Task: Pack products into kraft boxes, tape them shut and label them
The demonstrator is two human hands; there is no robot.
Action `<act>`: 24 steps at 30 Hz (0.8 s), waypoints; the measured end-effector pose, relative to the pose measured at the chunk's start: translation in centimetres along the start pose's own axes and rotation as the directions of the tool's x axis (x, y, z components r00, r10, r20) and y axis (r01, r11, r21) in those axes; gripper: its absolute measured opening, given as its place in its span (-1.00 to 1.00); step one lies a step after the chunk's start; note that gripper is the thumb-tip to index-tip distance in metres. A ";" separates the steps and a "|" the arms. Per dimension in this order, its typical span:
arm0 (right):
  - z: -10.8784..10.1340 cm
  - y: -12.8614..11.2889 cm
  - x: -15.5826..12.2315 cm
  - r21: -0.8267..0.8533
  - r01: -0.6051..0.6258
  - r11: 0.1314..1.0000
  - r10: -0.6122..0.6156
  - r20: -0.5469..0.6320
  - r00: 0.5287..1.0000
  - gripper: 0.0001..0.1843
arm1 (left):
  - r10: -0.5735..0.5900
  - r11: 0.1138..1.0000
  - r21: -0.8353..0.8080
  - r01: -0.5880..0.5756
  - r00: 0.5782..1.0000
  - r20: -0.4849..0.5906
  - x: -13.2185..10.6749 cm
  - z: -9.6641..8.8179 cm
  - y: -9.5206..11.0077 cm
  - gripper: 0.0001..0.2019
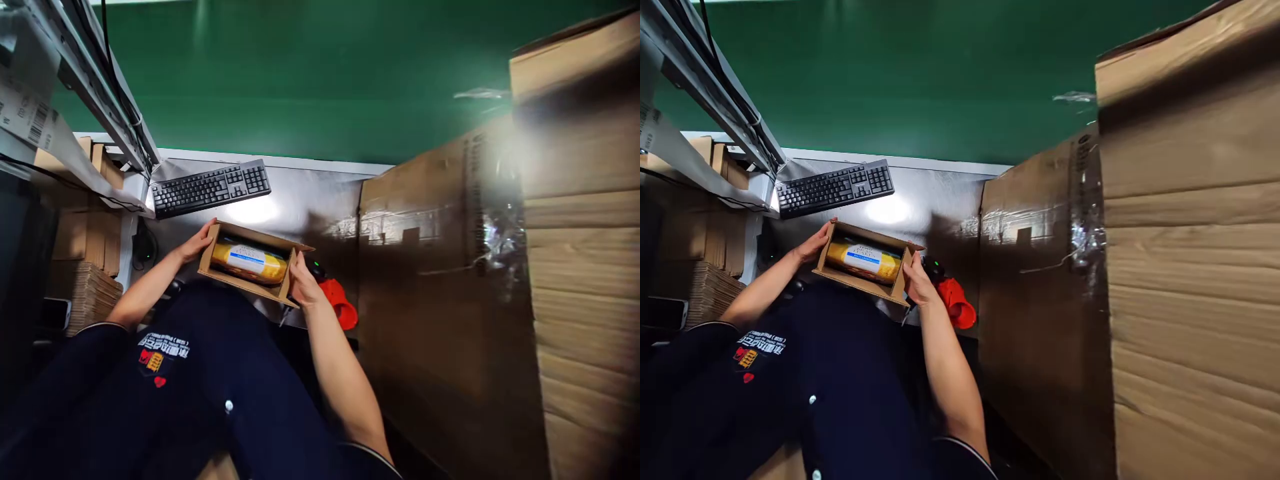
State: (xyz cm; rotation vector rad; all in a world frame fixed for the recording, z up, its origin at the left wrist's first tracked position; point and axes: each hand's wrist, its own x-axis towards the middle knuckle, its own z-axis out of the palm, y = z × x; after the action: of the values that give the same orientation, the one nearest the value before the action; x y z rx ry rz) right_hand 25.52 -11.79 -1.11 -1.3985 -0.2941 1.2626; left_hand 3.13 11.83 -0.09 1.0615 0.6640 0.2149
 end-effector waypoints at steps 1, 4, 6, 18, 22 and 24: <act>0.1 -0.1 -0.1 0.025 -0.017 1.000 0.017 0.019 1.000 0.09 | 0.013 1.000 -0.016 -0.013 1.000 0.009 -0.1 -0.2 -0.3 0.12; 0.6 -0.3 0.1 0.080 -0.025 0.997 0.026 -0.013 1.000 0.06 | 0.030 0.998 0.051 -0.027 0.998 -0.060 -0.1 0.0 -0.8 0.14; 1.1 -0.7 0.2 0.077 0.024 0.997 -0.017 -0.094 0.995 -0.03 | 0.027 0.994 0.108 -0.015 0.993 -0.116 -0.3 0.6 -0.4 0.06; 10.1 -8.9 -0.4 -0.933 0.360 0.005 0.068 0.359 0.931 -0.26 | 0.097 0.885 0.461 -0.073 0.995 -0.030 -2.3 -0.3 4.4 -0.21; 12.0 -10.1 1.2 -0.927 0.337 -0.168 0.224 0.297 0.928 -0.29 | 0.111 0.891 0.402 -0.211 0.960 0.257 -3.4 -3.2 2.8 0.39; 11.8 -10.6 0.5 -0.912 0.368 -0.178 0.205 0.332 0.921 -0.40 | 0.113 0.844 0.460 -0.276 0.930 0.351 -4.0 -4.3 1.6 0.65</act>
State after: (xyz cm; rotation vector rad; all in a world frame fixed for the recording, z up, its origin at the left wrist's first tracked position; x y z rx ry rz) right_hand 21.34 -1.69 10.40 -2.3331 -2.1291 1.0293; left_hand -2.40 13.89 1.49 1.6358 0.3214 0.0434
